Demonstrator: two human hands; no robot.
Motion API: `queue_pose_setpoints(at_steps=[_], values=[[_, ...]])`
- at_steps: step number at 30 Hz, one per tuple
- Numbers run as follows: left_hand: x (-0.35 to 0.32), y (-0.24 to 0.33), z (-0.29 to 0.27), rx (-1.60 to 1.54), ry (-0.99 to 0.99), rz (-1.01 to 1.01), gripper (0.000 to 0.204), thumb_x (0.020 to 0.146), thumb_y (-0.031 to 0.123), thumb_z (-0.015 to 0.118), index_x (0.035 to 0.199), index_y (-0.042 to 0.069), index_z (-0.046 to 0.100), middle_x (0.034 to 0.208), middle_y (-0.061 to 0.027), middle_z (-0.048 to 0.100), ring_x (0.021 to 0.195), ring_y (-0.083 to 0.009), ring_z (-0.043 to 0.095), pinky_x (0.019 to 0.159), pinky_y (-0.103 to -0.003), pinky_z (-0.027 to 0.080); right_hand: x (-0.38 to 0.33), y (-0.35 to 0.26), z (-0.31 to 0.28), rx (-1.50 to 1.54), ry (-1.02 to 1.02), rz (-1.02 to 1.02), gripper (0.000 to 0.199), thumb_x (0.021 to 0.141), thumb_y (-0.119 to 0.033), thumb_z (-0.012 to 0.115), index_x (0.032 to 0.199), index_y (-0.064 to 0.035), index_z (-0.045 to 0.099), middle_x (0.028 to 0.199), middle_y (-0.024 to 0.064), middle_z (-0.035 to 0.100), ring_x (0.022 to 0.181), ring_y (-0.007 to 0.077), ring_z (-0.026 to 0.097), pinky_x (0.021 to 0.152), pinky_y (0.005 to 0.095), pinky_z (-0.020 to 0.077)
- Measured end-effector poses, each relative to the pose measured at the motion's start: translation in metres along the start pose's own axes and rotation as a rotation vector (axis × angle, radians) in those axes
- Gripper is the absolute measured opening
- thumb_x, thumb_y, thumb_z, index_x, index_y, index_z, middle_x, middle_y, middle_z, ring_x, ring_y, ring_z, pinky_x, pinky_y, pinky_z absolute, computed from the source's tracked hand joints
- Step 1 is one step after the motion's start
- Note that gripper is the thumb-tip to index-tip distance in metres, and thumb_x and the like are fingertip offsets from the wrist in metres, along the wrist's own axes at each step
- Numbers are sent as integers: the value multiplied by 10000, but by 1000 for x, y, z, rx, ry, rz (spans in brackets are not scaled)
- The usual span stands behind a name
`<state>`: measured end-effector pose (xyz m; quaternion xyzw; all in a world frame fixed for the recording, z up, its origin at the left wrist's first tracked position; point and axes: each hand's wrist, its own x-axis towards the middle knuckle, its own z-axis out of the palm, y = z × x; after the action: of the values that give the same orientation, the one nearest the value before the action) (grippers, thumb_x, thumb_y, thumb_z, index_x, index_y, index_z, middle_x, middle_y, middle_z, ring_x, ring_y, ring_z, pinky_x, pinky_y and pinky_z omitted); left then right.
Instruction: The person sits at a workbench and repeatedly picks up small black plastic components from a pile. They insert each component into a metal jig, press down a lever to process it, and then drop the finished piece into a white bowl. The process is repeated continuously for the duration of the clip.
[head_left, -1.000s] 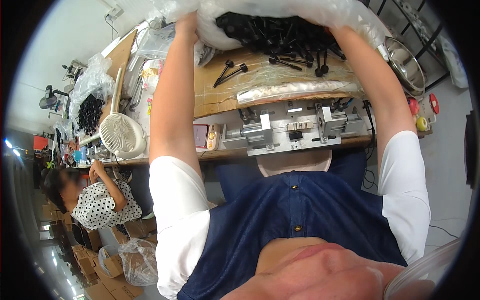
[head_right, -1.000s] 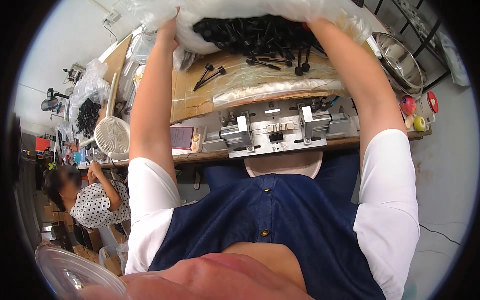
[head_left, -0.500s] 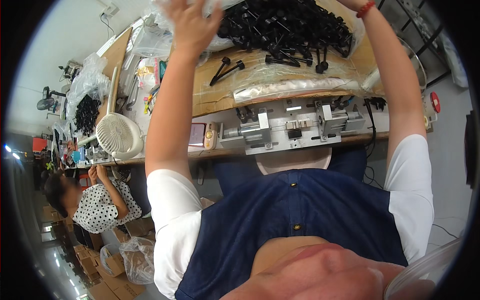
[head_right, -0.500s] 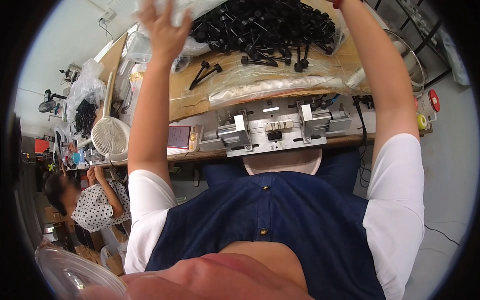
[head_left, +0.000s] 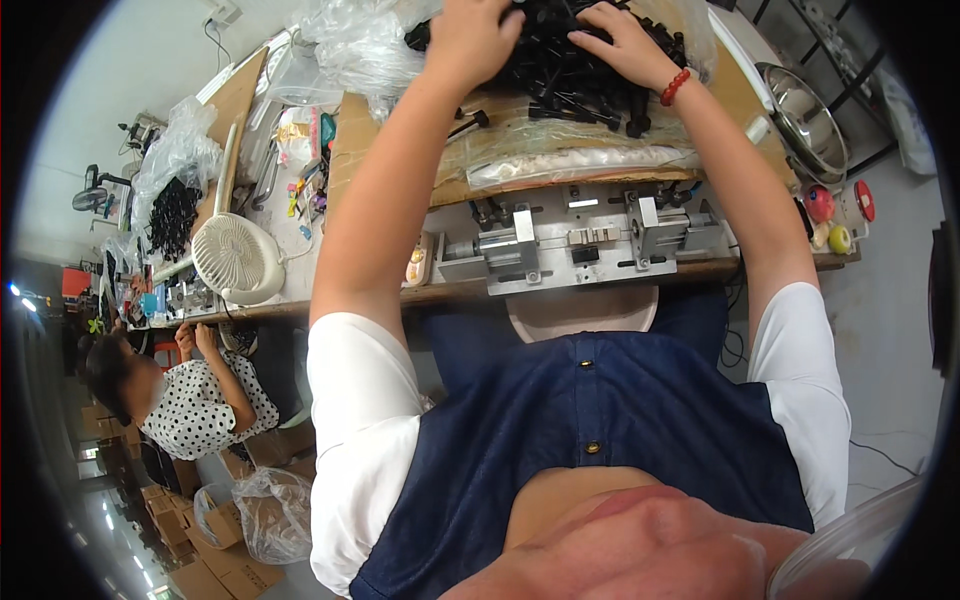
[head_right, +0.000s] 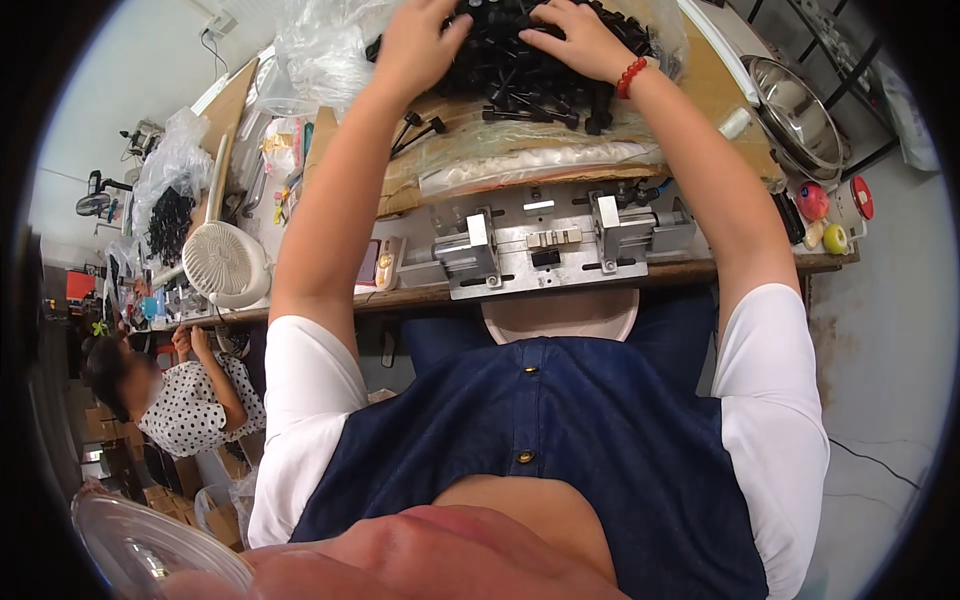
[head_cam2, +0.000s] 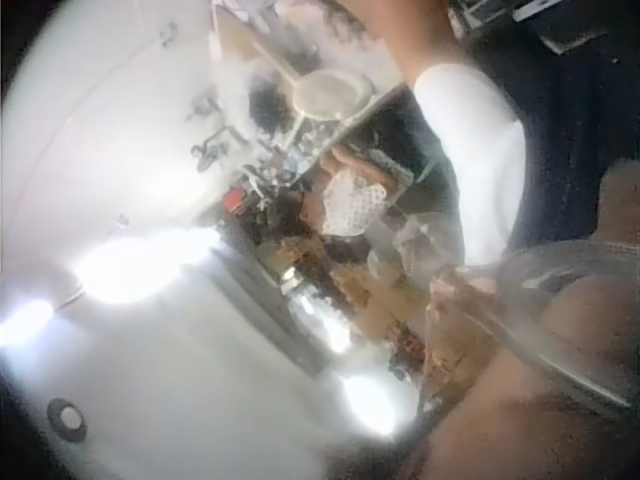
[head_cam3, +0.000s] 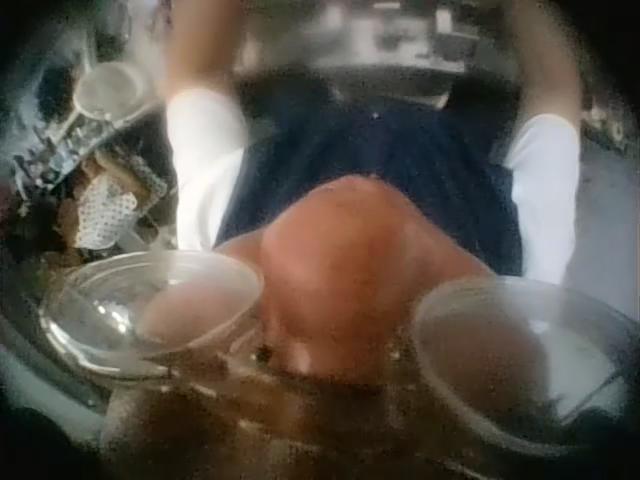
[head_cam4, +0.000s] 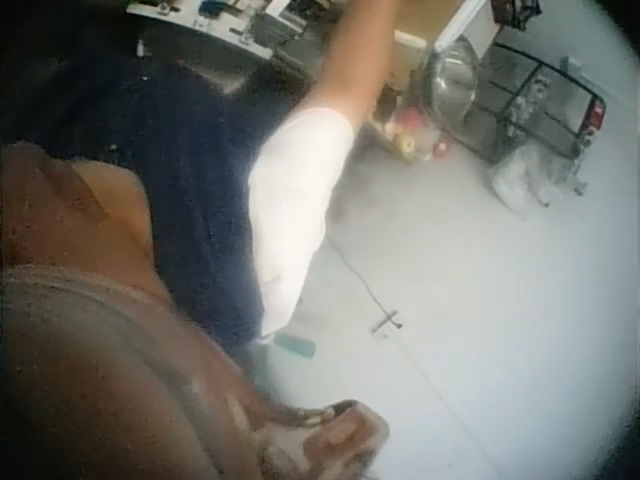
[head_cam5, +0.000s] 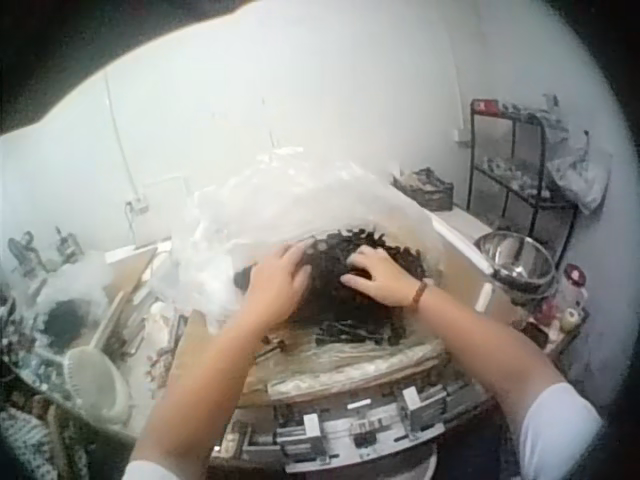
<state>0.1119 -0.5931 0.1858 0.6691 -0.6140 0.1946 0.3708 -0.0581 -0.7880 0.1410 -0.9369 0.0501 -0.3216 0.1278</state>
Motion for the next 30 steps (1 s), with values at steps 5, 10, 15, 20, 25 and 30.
queue_pose_setpoints(at_steps=[5, 10, 15, 20, 25, 30], values=[[-47, -1, 13, 266, -29, 179, 420, 883, 217, 726, 1299, 214, 671, 1208, -22, 694, 1264, -316, 536, 985, -475, 487, -25, -46, -5, -139, -35, -133, 366, 940, -342, 697, 1145, -40, 671, 1161, 195, 570, 1080, 410, 537, 938, 500, 466], [-69, 12, 3, 389, -5, 193, 222, 859, 235, 758, 1077, 240, 719, 1064, 43, 674, 1166, -242, 569, 943, -445, 436, -44, -73, -10, -288, -100, 15, 351, 956, -352, 672, 1171, -76, 688, 1179, 171, 581, 1148, 383, 510, 929, 524, 458], [-101, 8, -8, 441, -61, 119, 201, 874, 235, 749, 1072, 257, 727, 1019, 47, 675, 1128, -207, 585, 962, -474, 361, -58, -64, -11, -419, 66, 118, 309, 985, -353, 648, 1060, -65, 731, 1236, 158, 571, 1231, 386, 458, 980, 568, 371], [-105, 18, -6, 329, -57, 94, 183, 904, 232, 737, 1087, 218, 731, 907, 48, 674, 1021, -210, 608, 882, -436, 426, -58, -42, 1, -227, 303, 331, 348, 929, -372, 750, 996, -31, 728, 1210, 140, 617, 1219, 334, 525, 984, 502, 392], [-98, 38, -9, -21, -105, -21, 164, 912, 194, 730, 1071, 178, 766, 774, -15, 649, 895, -260, 615, 800, -398, 509, -40, -17, -4, 598, 580, 632, 417, 911, -304, 807, 1106, 54, 719, 1112, 98, 726, 1019, 222, 653, 885, 367, 492], [-83, 17, -13, 349, 86, 290, 348, 871, 135, 693, 1216, 162, 729, 1136, -79, 668, 1099, -300, 584, 960, -406, 471, -48, -42, -46, 511, 615, 624, 355, 951, -275, 760, 1139, 24, 734, 1033, 82, 734, 929, 153, 649, 798, 325, 490]])
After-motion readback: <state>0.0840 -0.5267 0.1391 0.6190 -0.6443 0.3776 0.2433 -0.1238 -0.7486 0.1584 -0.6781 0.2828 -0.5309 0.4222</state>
